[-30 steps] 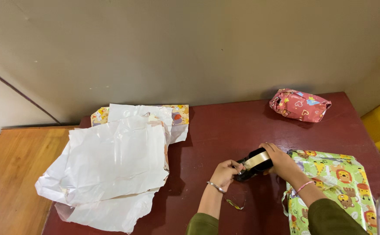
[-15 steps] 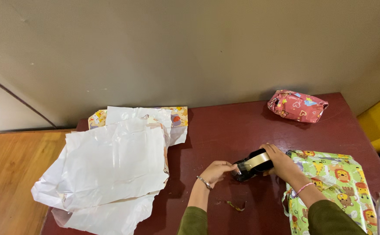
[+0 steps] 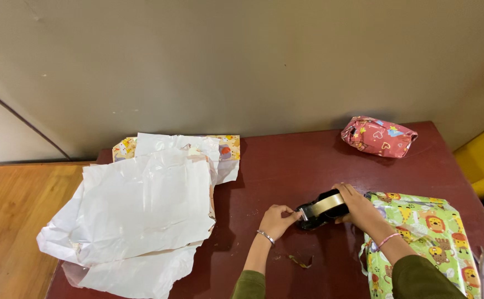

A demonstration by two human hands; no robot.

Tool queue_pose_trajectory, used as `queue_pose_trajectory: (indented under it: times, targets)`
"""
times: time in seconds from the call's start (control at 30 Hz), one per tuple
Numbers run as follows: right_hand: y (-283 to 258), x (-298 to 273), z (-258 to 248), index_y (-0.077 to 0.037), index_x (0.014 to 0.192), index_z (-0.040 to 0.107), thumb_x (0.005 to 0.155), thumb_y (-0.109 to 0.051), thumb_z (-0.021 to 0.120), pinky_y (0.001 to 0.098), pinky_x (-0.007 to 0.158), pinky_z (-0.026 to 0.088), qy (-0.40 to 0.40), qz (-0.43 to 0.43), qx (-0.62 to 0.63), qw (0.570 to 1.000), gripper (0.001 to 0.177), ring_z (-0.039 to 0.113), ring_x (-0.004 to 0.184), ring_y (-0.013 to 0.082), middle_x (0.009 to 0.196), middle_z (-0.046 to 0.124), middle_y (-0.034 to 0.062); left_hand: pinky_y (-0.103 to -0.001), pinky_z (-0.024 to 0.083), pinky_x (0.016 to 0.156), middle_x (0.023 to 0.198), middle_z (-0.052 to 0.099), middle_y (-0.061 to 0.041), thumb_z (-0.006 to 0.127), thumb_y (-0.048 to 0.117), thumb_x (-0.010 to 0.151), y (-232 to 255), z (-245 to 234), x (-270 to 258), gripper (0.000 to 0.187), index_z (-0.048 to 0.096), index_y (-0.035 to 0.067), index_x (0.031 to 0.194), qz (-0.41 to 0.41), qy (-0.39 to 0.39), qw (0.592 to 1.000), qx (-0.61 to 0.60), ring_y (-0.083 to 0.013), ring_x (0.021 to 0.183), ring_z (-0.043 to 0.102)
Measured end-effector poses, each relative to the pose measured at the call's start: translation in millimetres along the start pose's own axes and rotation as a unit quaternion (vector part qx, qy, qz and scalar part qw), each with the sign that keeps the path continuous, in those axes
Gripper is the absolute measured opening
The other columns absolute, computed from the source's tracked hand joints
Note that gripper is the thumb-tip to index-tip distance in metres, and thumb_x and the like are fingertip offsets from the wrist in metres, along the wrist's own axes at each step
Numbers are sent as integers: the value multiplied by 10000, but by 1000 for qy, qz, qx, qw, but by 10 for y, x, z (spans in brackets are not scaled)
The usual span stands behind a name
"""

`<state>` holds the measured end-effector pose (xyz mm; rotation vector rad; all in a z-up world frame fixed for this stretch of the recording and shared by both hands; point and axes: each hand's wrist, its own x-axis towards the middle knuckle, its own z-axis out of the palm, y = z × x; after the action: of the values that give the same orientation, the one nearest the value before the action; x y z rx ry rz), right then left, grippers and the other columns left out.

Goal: The person wraps a rectangular gift box with patterned wrapping paper on a red table. They cut the paper with scissors, fold the edges, and secure the seams with tape from a dispenser. The person repeats folding and taping on multiple sides to complete the wrapping.

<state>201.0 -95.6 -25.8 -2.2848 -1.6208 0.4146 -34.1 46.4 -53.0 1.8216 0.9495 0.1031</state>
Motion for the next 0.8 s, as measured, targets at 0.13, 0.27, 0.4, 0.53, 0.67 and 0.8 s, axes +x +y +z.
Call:
queue_pose_trajectory:
  times: [0.13,0.27,0.4,0.53,0.67,0.8]
  targets:
    - [4,-15,-18,-159,1413,444,535,-163,959,405,1083,479,-6,18,13,1000,1018,512,1329,300,1399,508,55,-429,521,1015,1199,669,-136,708,524,889,-80,47,21,455,769,92,1018,-23,-5,1000,1,-277,1138,656]
    - [23,-12,3,-147,1411,445,518,-160,969,424,1084,461,6,3,4,1000,1035,488,1339,319,1413,491,73,-407,507,1003,1147,736,-99,673,498,924,-202,128,62,407,749,112,1028,-26,-29,998,-52,-227,1100,674]
    - [56,15,17,-136,1420,433,500,-178,978,426,1079,464,7,-8,6,1000,1070,491,1328,328,1400,492,86,-383,552,950,1086,762,-107,631,461,991,-268,216,75,374,709,99,1046,2,-42,990,-135,-202,994,689]
    - [75,10,29,-150,1415,445,509,-180,971,412,1069,483,-1,9,16,1000,1048,510,1319,317,1391,507,67,-329,582,857,1088,688,9,597,445,991,-283,319,23,293,660,167,1058,-119,-73,951,-275,-127,901,642]
    - [55,14,16,-145,1424,435,515,-168,972,422,1067,475,-2,8,5,1000,1055,506,1316,325,1396,495,77,-301,599,800,997,628,36,605,404,996,-288,447,-33,240,624,166,979,-124,-77,900,-410,-113,853,625]
    - [32,15,0,-150,1430,430,525,-157,969,421,1075,472,-10,19,4,1000,1053,504,1319,321,1406,487,68,-308,573,758,957,590,20,614,371,1013,-313,580,-37,229,608,151,950,-107,-59,866,-485,-113,845,622]
